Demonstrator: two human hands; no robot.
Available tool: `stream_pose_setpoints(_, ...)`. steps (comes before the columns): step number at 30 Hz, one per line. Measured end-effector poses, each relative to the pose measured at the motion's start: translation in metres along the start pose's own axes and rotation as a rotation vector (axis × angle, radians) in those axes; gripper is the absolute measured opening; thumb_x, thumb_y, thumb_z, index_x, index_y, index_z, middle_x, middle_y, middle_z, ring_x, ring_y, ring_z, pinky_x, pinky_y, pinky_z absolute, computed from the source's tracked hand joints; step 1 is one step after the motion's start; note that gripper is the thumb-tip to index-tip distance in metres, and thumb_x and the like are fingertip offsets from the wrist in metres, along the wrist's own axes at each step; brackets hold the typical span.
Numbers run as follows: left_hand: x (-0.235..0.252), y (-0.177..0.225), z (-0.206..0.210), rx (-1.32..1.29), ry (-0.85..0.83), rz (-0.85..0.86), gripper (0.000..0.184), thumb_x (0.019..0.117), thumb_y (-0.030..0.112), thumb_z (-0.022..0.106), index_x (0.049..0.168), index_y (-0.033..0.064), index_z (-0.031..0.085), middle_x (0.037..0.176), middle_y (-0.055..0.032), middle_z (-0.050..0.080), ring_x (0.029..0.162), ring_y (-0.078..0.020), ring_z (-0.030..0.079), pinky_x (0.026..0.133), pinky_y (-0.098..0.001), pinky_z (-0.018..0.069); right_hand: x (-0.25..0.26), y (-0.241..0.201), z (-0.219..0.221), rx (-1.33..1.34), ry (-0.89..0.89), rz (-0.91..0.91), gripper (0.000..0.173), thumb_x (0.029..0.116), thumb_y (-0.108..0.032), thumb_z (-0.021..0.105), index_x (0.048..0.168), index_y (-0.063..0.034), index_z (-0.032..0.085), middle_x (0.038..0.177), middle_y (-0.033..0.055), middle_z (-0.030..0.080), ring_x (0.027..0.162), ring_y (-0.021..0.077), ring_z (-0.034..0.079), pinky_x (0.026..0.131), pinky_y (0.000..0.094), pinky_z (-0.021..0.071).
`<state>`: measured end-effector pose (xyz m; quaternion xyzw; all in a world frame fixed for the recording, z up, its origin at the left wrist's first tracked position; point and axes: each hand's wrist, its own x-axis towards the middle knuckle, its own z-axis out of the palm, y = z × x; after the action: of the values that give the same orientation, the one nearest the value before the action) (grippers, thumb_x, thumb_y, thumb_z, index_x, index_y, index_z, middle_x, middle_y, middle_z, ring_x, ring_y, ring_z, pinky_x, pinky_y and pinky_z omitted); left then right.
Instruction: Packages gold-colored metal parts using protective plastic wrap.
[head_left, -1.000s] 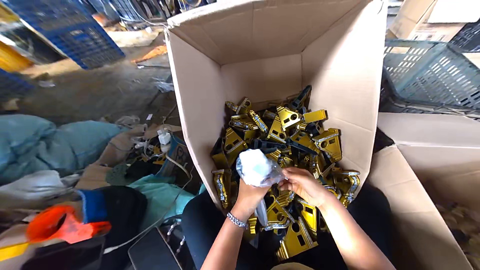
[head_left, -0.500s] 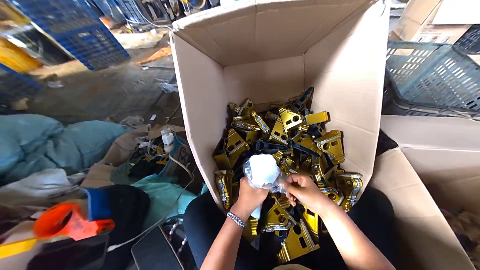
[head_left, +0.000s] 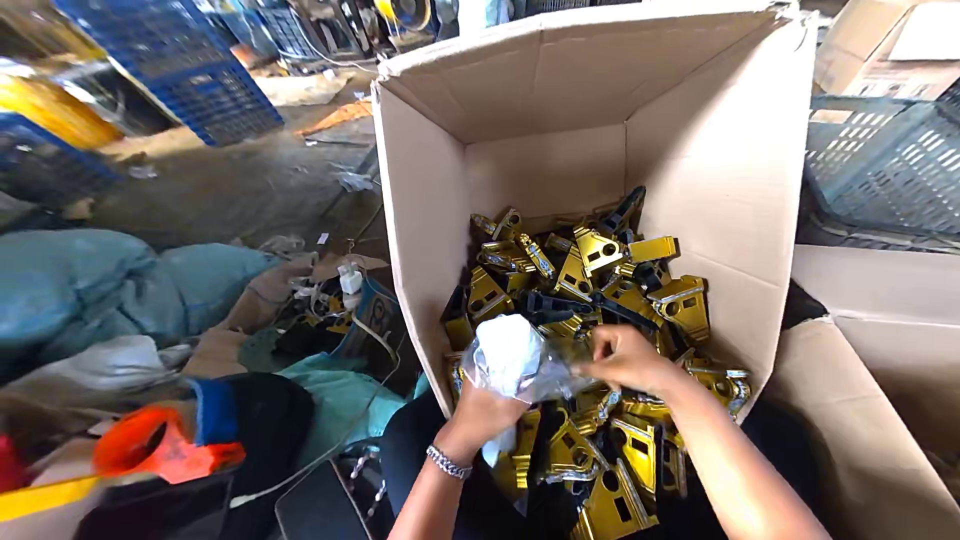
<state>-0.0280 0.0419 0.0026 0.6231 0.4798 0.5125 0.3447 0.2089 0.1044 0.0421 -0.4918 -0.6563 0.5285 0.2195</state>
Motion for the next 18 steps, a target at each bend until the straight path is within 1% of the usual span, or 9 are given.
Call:
stream_pose_setpoints(2,0.001,-0.010,-0.001,0.100,0.144,0.097,0.076,0.0675,0.020,0.092,0.123,-0.0175,0.055,0.114,-0.0153,0.070,0.110,-0.0082,0.066,0.101,-0.0261,0.0530,0.021,0.010,-0.001,0.146,0.094,0.050,0.047,0.0817,-0.017,0.085,0.118,0.0018,0.061,0.108,0.0136,0.066,0.079,0.0178,0.068,0.068,0.0334,0.0601)
stream_pose_setpoints(4,0.001,-0.011,0.003,0.056,0.265,0.054,0.078,0.0668,0.016,0.091,0.125,-0.0189,0.052,0.114,-0.0153,0.069,0.110,-0.0065,0.065,0.101,-0.0239,0.0521,0.045,0.014,0.005,0.345,0.138,0.176,0.062,0.0981,-0.029,0.069,0.149,-0.0057,0.043,0.147,0.0219,0.047,0.102,0.0339,0.068,0.077,0.0477,0.0612)
stream_pose_setpoints(5,0.000,-0.011,0.005,0.000,0.324,-0.009,0.077,0.0667,0.010,0.090,0.125,-0.0197,0.050,0.113,-0.0153,0.069,0.108,-0.0069,0.066,0.099,-0.0241,0.0529,0.057,0.019,0.011,0.408,0.182,0.249,0.063,0.1038,-0.041,0.057,0.155,-0.0116,0.037,0.155,0.0215,0.040,0.112,0.0394,0.064,0.081,0.0531,0.0591)
stream_pose_setpoints(8,0.004,-0.008,0.004,-0.083,0.449,-0.118,0.072,0.0695,0.000,0.084,0.129,-0.0174,0.048,0.114,-0.0137,0.068,0.106,-0.0078,0.066,0.097,-0.0246,0.0547,0.091,0.033,0.034,0.441,0.391,0.351,0.058,0.1084,-0.047,0.044,0.144,-0.0020,0.048,0.152,0.0275,0.040,0.124,0.0441,0.056,0.091,0.0575,0.0543)
stream_pose_setpoints(11,-0.003,-0.004,-0.002,-0.096,0.450,-0.129,0.072,0.0677,-0.001,0.084,0.128,-0.0166,0.049,0.113,-0.0126,0.068,0.105,-0.0082,0.066,0.096,-0.0251,0.0553,0.073,0.034,0.038,0.311,0.477,0.330,0.037,0.1067,-0.025,0.056,0.123,0.0080,0.056,0.128,0.0270,0.053,0.102,0.0332,0.065,0.081,0.0459,0.0591)
stream_pose_setpoints(14,-0.006,0.002,-0.006,-0.103,0.434,-0.160,0.073,0.0683,0.003,0.088,0.129,-0.0143,0.050,0.116,-0.0108,0.069,0.108,-0.0072,0.066,0.098,-0.0250,0.0550,0.011,0.042,0.034,0.622,0.568,0.075,0.015,0.0915,0.000,0.067,0.099,0.0054,0.056,0.105,0.0150,0.060,0.084,0.0205,0.065,0.072,0.0366,0.0603)
stream_pose_setpoints(15,-0.005,0.003,-0.004,-0.105,0.427,-0.172,0.075,0.0694,0.004,0.088,0.131,-0.0145,0.049,0.118,-0.0117,0.068,0.110,-0.0074,0.065,0.099,-0.0250,0.0540,-0.008,0.044,0.031,0.784,0.532,0.014,0.019,0.0888,0.004,0.066,0.102,0.0017,0.053,0.106,0.0114,0.062,0.083,0.0180,0.068,0.072,0.0345,0.0628)
stream_pose_setpoints(17,-0.002,0.000,0.006,-0.087,0.398,-0.153,0.076,0.0713,0.004,0.088,0.131,-0.0178,0.047,0.120,-0.0160,0.066,0.111,-0.0084,0.064,0.100,-0.0247,0.0528,-0.034,0.053,0.026,0.990,0.301,-0.034,0.060,0.0812,0.003,0.067,0.135,-0.0009,0.043,0.115,0.0105,0.064,0.091,0.0202,0.072,0.079,0.0361,0.0642)
stream_pose_setpoints(18,-0.001,-0.003,0.013,-0.047,0.368,-0.114,0.076,0.0712,0.006,0.088,0.130,-0.0196,0.047,0.118,-0.0170,0.067,0.110,-0.0078,0.065,0.101,-0.0236,0.0525,-0.040,0.057,0.024,1.037,0.182,-0.047,0.070,0.0772,0.000,0.073,0.140,-0.0030,0.042,0.116,0.0098,0.068,0.095,0.0208,0.073,0.082,0.0365,0.0639)
